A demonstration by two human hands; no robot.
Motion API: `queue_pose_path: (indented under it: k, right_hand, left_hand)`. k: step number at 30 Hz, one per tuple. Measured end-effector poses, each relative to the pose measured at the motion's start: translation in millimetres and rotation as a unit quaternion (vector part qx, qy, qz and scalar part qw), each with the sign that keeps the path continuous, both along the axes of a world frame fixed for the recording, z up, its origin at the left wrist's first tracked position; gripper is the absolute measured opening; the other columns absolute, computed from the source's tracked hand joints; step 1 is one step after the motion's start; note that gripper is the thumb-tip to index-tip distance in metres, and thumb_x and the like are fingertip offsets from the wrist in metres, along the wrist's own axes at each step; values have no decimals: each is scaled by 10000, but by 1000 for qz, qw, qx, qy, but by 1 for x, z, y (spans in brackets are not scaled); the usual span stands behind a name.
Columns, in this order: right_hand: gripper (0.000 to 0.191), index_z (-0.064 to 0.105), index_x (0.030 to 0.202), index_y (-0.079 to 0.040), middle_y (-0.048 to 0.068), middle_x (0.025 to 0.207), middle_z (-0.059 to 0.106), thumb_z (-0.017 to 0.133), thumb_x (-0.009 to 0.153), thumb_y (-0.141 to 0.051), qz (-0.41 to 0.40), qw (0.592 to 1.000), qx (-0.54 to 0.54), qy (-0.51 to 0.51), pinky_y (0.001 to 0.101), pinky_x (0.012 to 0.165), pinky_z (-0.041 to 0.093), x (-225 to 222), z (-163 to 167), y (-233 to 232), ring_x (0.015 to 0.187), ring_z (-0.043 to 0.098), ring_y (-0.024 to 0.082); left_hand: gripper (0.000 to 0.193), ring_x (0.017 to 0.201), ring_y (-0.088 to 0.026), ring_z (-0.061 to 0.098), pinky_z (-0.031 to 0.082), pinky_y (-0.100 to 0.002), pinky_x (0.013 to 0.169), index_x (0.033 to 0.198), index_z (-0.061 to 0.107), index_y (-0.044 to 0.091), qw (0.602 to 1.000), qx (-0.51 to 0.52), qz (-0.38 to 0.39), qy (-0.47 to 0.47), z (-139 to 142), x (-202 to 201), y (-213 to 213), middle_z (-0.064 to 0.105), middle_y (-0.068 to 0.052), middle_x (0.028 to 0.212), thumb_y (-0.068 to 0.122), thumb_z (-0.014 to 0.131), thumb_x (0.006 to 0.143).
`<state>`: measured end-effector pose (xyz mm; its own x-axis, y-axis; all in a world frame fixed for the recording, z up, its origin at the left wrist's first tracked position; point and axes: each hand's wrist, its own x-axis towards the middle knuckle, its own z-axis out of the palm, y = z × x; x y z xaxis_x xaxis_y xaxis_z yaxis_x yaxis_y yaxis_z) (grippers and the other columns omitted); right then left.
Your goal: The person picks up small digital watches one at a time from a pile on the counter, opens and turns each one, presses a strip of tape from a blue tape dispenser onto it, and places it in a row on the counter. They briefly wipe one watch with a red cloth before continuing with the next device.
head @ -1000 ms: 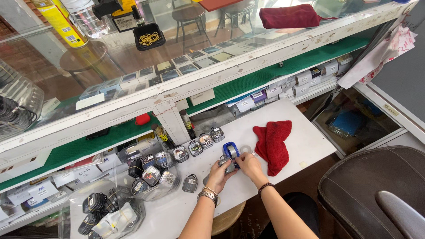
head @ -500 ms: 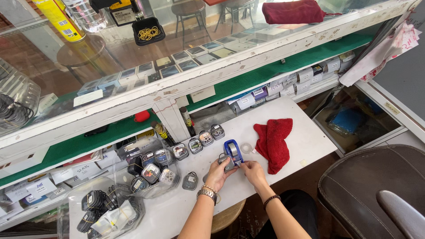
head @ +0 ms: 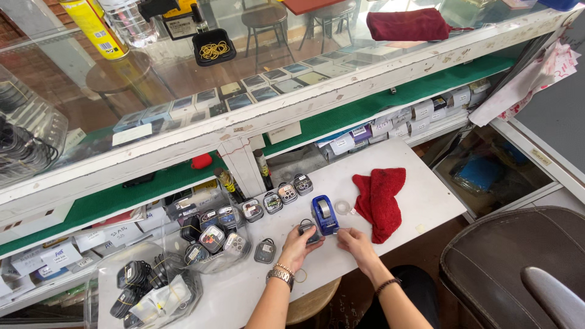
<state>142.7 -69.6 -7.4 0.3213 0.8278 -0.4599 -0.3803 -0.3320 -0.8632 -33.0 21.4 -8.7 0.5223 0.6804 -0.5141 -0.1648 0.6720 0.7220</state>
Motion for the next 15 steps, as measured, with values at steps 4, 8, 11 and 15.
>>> queue_pose_path:
  k: [4, 8, 11, 15]
  right_hand:
    - [239, 641, 1080, 66, 117, 1041, 717, 623, 971, -145, -3, 997, 59, 50, 299, 930, 581, 5, 24, -16, 974, 696, 171]
    - [182, 648, 1078, 40, 97, 959, 725, 638, 964, -101, 28, 994, 100, -23, 304, 836, 578, 0, 55, -11, 876, 685, 158]
    - [165, 653, 1072, 28, 55, 929, 722, 652, 949, -83, 79, 979, 148, -117, 279, 797, 571, -6, 81, 3, 840, 679, 118]
    - [165, 709, 1091, -38, 22, 851, 686, 672, 939, -92, 176, 917, 141, -327, 242, 702, 520, -14, 120, 19, 752, 595, 76]
  left_hand:
    - [365, 838, -223, 747, 629, -345, 725, 1167, 547, 32, 987, 119, -32, 104, 22, -16, 0, 694, -128, 1066, 112, 748, 873]
    - [435, 799, -149, 696, 518, -282, 645, 1226, 555, 61, 955, 216, -67, 189, 56, -30, -4, 751, -117, 1019, 120, 779, 858]
    - [368, 786, -90, 616, 509, -235, 658, 1305, 672, 111, 957, 253, -60, 129, 78, -37, -4, 690, -68, 924, 166, 707, 942]
    - [386, 864, -46, 644, 559, -220, 737, 1299, 678, 137, 973, 219, -35, 60, 89, -51, -4, 701, 41, 996, 154, 688, 913]
